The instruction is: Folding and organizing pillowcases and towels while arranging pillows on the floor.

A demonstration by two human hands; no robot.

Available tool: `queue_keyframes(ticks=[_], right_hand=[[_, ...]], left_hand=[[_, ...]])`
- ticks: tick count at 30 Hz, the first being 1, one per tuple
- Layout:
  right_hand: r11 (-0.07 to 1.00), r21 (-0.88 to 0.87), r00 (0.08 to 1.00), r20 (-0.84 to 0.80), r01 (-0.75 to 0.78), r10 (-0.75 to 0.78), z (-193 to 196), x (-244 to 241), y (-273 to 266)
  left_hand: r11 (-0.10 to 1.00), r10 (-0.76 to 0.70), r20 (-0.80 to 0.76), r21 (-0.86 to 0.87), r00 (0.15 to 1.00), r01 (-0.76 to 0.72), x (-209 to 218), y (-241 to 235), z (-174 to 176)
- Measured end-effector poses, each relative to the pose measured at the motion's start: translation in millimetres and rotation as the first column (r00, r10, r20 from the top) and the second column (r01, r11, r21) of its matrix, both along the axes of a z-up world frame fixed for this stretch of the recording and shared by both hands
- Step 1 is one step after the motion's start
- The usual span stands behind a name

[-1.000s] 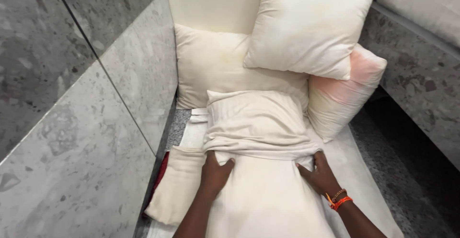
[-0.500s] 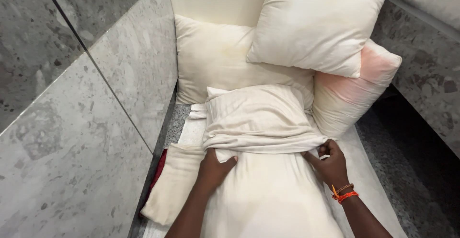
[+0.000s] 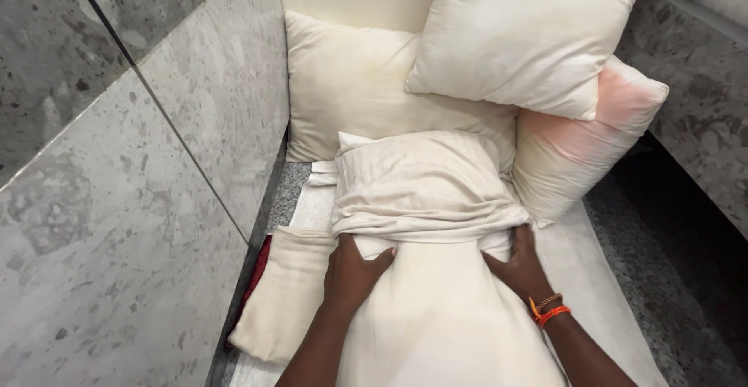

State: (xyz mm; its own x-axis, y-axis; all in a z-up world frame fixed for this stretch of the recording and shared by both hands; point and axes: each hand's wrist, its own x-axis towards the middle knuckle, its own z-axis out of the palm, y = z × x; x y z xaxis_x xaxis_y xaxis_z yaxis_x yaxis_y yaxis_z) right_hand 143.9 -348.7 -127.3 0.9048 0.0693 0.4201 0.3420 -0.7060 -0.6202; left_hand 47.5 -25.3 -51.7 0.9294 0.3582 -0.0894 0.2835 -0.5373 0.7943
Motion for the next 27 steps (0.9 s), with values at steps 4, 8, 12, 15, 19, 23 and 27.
queue_keyframes(ticks=[4, 8, 12, 15, 19, 23, 27], right_hand=[[0.928, 0.269, 0.962, -0.017, -0.259, 0.273, 0.2, -1.2, -3.5], [0.972, -0.09, 0.906, -0.353, 0.216, -0.234, 83.2, -37.0, 14.5], [0.984, 0.075, 0.981, -0.121, 0.163, -0.153, 79.3, -43.7, 24.6], [0.99, 0.114, 0.988, -0.125, -0.082, 0.096, 89.1, -57.1, 42.6], [0.995, -0.065, 0.99, 0.116, -0.078, 0.086, 70.0, -36.9, 34.0], [0.99, -0.049, 0.99, -0.06, -0.134, 0.131, 65.1, -33.3, 27.1], [0.976, 0.187, 0.98, -0.143, -0.113, 0.141, 46.9, -37.3, 16.2]], left_hand=[[1.0, 0.014, 0.008, 0.018, 1.0, -0.015, -1.7, -1.6, 4.8], [0.978, -0.013, -0.101, 0.207, 0.995, 0.034, -13.1, 0.2, 48.1], [0.907, -0.047, -0.169, 0.406, 0.984, 0.113, -19.7, -3.8, 78.5], [0.874, -0.087, -0.031, 0.477, 0.996, 0.091, -18.6, -0.6, 59.2], [0.881, -0.076, 0.109, 0.473, 0.991, 0.015, -11.9, -2.0, 50.0], [0.919, -0.048, 0.029, 0.392, 0.998, 0.033, -10.3, -1.6, 48.3], [0.959, -0.047, 0.042, 0.281, 0.998, 0.034, -5.7, 3.3, 36.5]])
